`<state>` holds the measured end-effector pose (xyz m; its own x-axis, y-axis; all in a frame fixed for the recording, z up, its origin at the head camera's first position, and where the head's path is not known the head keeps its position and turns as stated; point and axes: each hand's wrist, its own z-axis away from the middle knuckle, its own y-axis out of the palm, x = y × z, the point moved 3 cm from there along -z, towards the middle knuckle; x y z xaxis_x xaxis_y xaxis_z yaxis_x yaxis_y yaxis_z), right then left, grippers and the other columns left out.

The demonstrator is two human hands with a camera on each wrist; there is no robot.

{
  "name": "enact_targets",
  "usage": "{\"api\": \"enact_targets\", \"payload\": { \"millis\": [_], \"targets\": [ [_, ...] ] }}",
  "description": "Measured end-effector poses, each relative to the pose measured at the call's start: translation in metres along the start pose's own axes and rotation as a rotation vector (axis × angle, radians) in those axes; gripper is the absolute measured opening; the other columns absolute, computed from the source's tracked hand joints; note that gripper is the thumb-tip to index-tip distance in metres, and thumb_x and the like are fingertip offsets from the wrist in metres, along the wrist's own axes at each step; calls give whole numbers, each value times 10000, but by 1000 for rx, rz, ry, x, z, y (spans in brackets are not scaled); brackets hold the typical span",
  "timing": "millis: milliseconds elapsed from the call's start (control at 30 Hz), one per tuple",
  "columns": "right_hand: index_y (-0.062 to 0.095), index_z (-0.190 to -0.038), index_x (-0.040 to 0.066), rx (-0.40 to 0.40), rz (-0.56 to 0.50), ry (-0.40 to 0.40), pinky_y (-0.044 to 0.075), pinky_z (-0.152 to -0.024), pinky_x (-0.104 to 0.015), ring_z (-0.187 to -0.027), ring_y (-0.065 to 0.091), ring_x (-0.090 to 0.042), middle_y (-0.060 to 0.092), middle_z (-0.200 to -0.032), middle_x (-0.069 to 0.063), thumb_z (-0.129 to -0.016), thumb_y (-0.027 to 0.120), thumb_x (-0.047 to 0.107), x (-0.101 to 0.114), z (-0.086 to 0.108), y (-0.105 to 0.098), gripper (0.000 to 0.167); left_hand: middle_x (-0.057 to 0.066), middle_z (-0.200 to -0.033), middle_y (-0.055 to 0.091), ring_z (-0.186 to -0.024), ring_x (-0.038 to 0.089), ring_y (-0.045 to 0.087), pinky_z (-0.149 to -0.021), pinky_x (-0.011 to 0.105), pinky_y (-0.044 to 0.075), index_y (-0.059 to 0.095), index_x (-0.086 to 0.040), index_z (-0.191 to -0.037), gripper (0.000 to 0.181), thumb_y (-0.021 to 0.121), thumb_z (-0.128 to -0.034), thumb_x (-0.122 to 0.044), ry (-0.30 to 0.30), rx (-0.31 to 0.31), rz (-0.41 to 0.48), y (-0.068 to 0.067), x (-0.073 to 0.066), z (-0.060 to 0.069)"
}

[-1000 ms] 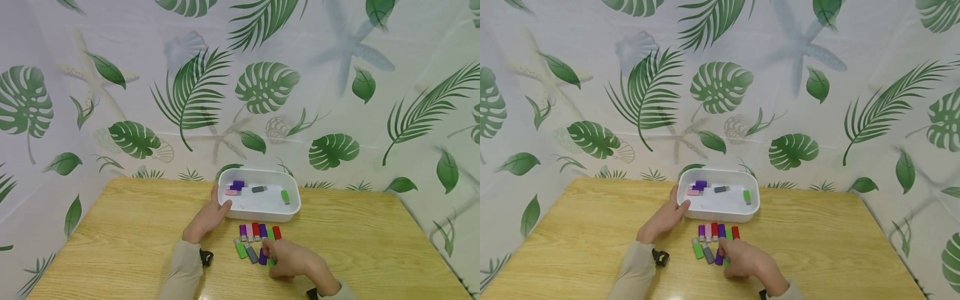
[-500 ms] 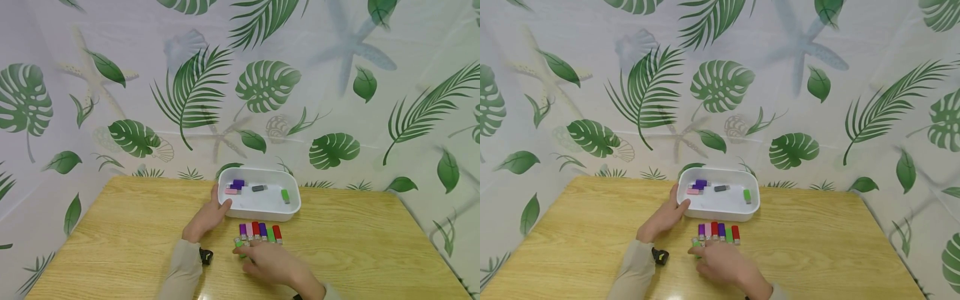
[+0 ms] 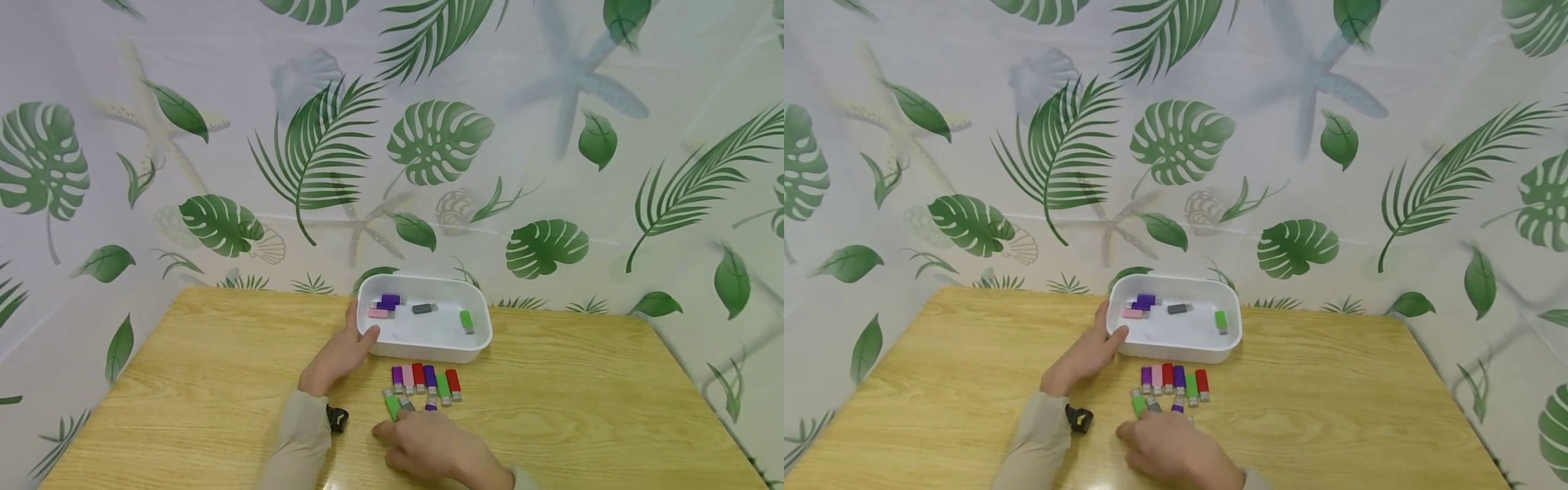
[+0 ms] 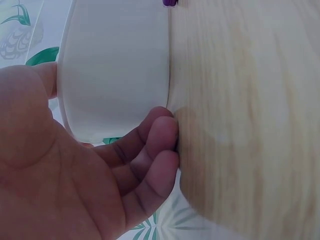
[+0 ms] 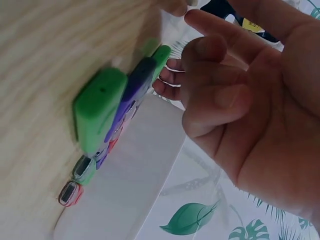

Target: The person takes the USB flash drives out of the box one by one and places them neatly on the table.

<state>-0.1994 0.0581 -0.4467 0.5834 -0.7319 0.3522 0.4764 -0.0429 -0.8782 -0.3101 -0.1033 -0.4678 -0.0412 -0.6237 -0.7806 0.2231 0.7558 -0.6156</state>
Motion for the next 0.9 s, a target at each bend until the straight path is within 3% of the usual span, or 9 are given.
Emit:
{"api": "enact_targets", "payload": {
  "millis": [200,300,467,567,633,733,900],
  "targets": [
    [640,-1317,172,-12,61,15,527,-756,-260,-789,583,-33,715,-1058,51,-955,638,333,-2,-1,-2,396,210,-1070,690,-840,263,630,-776,426,499,-75,-98,-1593,802,394,-1055,-465,7,-3,0,0,-1,-1],
    [654,-1283,155,-10,60,38,541,-788,-288,-837,629,-48,722,-1044,36,-951,640,338,-5,-1,-2,380,233,-1121,677,-855,267,633,-802,435,505,-67,-93,-1593,793,397,-1058,-451,12,-8,0,0,0,-1],
    [672,-1216,138,-8,15,72,540,-749,-287,-720,573,-40,694,-909,57,-945,639,319,-10,-1,-5,328,310,-1355,549,-987,311,637,-919,511,491,-63,-93,-1593,784,391,-1059,-446,23,-15,7,-1,-2,1],
    [677,-1184,136,-6,-3,74,536,-744,-281,-694,540,-36,670,-864,76,-946,638,311,-11,0,-7,298,314,-1362,542,-1000,306,633,-968,522,470,-63,-92,-1592,787,386,-1057,-453,29,-18,8,-2,-3,2],
    [677,-1178,135,-11,-7,68,533,-735,-277,-690,534,-38,663,-851,79,-944,640,305,-11,1,-8,292,292,-1279,607,-936,289,634,-945,512,480,-66,-94,-1592,794,385,-1054,-465,28,-15,11,-2,-3,2],
    [665,-1214,136,-24,-10,59,534,-741,-279,-703,547,-45,688,-896,62,-943,640,303,-11,1,-9,319,290,-1277,609,-937,281,635,-954,511,478,-64,-92,-1592,799,382,-1052,-476,30,-15,8,-2,-3,2],
    [623,-1314,134,-56,25,46,545,-815,-317,-877,662,-92,730,-1058,-9,-945,649,321,-13,1,-9,414,314,-1349,552,-1010,325,644,-957,520,475,-65,-93,-1593,796,381,-1053,-473,33,-16,2,-2,-3,2]
  ]
}}
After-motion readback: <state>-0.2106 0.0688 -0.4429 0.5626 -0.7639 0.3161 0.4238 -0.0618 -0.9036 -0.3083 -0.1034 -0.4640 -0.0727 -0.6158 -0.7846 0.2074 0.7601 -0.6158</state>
